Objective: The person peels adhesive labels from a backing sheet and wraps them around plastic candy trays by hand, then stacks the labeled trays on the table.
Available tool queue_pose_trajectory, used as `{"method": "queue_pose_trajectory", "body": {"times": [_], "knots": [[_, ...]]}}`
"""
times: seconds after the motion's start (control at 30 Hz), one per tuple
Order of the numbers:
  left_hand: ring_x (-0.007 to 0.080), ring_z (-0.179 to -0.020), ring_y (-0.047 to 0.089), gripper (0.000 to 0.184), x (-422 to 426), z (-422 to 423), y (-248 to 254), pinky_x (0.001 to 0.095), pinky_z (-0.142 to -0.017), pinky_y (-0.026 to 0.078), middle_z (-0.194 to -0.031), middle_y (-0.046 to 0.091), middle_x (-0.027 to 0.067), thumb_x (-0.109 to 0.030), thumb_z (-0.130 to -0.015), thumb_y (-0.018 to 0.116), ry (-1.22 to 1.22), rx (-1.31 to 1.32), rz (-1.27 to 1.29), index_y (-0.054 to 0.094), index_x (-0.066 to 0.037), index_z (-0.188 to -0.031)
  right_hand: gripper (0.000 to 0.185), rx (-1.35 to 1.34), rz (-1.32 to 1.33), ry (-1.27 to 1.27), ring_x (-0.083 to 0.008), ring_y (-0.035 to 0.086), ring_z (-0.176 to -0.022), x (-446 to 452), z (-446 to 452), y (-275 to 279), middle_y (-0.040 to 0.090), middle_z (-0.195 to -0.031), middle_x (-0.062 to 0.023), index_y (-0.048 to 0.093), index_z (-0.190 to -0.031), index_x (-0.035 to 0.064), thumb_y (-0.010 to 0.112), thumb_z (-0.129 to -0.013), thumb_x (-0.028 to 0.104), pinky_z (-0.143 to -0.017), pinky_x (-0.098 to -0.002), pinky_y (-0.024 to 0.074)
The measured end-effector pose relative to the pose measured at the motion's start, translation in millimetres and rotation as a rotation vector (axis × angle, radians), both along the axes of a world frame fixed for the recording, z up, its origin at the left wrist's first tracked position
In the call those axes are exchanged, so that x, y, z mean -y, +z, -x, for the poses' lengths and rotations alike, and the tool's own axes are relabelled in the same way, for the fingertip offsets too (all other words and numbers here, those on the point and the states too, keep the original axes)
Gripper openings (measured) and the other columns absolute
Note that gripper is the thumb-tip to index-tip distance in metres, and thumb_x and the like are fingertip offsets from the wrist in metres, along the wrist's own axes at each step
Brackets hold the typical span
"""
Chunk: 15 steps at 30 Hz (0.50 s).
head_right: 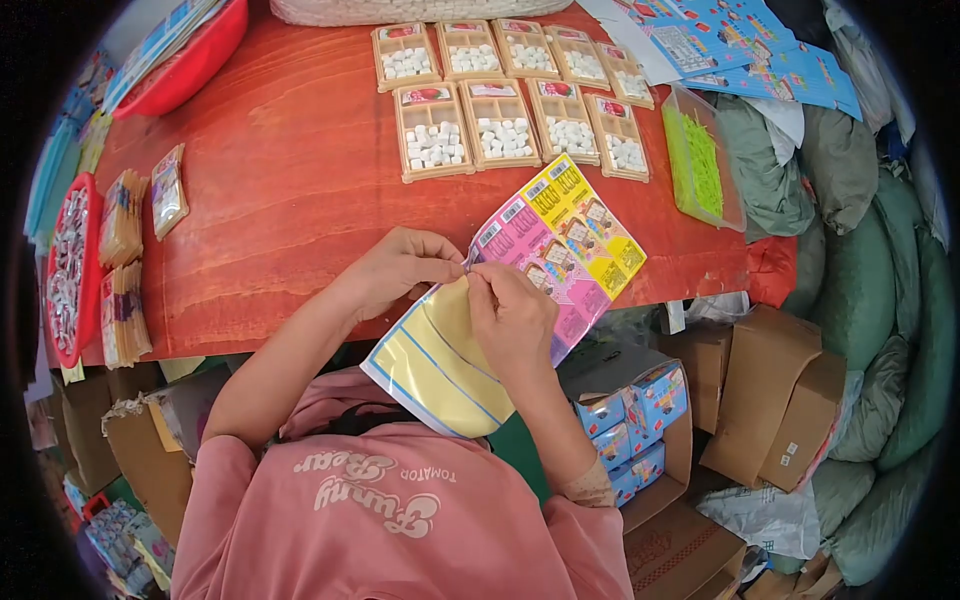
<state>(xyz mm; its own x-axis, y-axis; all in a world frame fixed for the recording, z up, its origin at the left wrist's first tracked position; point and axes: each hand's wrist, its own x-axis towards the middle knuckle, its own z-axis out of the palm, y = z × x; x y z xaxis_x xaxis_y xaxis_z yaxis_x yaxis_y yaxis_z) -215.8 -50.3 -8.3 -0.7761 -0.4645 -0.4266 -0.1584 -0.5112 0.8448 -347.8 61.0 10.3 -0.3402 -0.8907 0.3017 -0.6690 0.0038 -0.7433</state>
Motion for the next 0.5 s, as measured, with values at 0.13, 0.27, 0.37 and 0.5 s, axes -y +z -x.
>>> {"method": "queue_pose_trajectory", "body": {"times": [0.13, 0.27, 0.37, 0.5], "knots": [[0.0095, -0.067, 0.059, 0.013, -6.0, 1.8, 4.8, 0.0244, -0.060, 0.046, -0.076, 0.064, 0.0029, -0.007, -0.082, 0.062, -0.006, 0.038, 0.289, 0.065, 0.003, -0.089, 0.004, -0.007, -0.009, -0.039, -0.0285, 0.063, -0.059, -2.6, -4.6, 3.4, 0.063, -0.070, -0.0141, 0.063, -0.081, 0.0005, 0.063, -0.077, 0.003, -0.053, -0.0342, 0.0483], [0.0140, -0.064, 0.061, 0.012, -17.8, 6.5, 14.9, 0.0283, -0.061, 0.048, -0.072, 0.065, 0.0114, -0.007, -0.083, 0.060, 0.061, 0.019, 0.865, 0.064, 0.003, -0.089, 0.003, -0.171, 0.002, -0.067, -0.0290, 0.061, -0.055, 0.5, -2.4, 5.2, 0.063, -0.069, -0.0148, 0.062, -0.079, 0.0008, 0.062, -0.077, 0.003, -0.051, -0.0342, 0.0477], [0.0169, -0.063, 0.062, 0.011, -20.9, 8.1, 21.2, 0.0296, -0.062, 0.048, -0.073, 0.064, 0.0164, -0.006, -0.083, 0.059, 0.036, 0.039, 0.879, 0.063, 0.003, -0.089, 0.004, -0.204, -0.012, -0.127, -0.0231, 0.060, -0.053, 0.6, 3.3, -3.6, 0.062, -0.067, -0.0126, 0.062, -0.080, 0.0007, 0.061, -0.076, 0.003, -0.049, -0.0326, 0.0461], [0.0114, -0.067, 0.060, 0.012, -17.3, 5.4, 13.0, 0.0279, -0.064, 0.048, -0.071, 0.062, 0.0122, -0.007, -0.086, 0.057, 0.058, -0.005, 0.720, 0.063, 0.002, -0.091, 0.006, 0.461, -0.191, -0.239, -0.0123, 0.059, -0.055, -1.3, 11.5, -11.4, 0.063, -0.066, -0.0069, 0.062, -0.080, -0.0001, 0.060, -0.081, 0.006, -0.050, -0.0261, 0.0453]]}}
